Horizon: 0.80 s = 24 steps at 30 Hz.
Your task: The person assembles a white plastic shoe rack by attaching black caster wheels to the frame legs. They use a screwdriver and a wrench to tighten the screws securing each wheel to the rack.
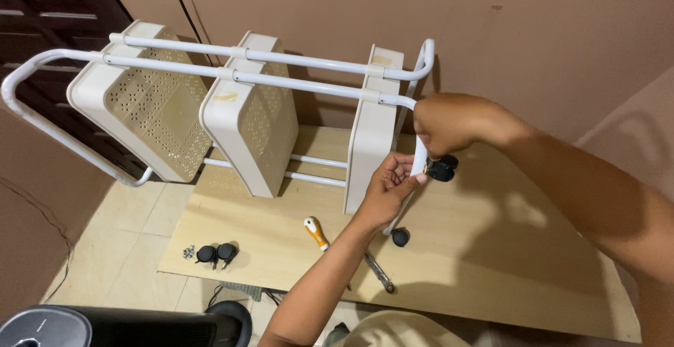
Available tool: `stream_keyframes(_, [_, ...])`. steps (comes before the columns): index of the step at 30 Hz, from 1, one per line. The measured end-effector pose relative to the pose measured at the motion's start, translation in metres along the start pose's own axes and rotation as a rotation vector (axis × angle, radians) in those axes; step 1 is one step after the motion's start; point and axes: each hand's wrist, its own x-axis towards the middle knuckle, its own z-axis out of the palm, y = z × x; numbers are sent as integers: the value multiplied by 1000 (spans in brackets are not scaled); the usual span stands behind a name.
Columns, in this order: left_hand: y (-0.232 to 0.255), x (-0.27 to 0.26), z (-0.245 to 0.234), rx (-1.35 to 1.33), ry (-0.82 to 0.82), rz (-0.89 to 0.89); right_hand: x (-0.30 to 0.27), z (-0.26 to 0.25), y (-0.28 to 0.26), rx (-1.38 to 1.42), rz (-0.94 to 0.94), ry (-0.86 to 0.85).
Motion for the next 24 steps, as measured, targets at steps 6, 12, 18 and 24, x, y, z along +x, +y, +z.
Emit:
stream_keyframes(6, [-3,2,-1,6,1,-9,-36,23,-32,-179,-6,354])
stream_keyframes(12, [-3,2,-5,-53,-25,-6,-69,97,-65,-266,132,618])
stream_keyframes(18, [-2,-2,-5,-98,-34,-27,-79,155,-85,-261,145,1169])
stream_keyframes(24, [0,2,-5,-140,-40,-26,-75,173,-89,260,280,1327])
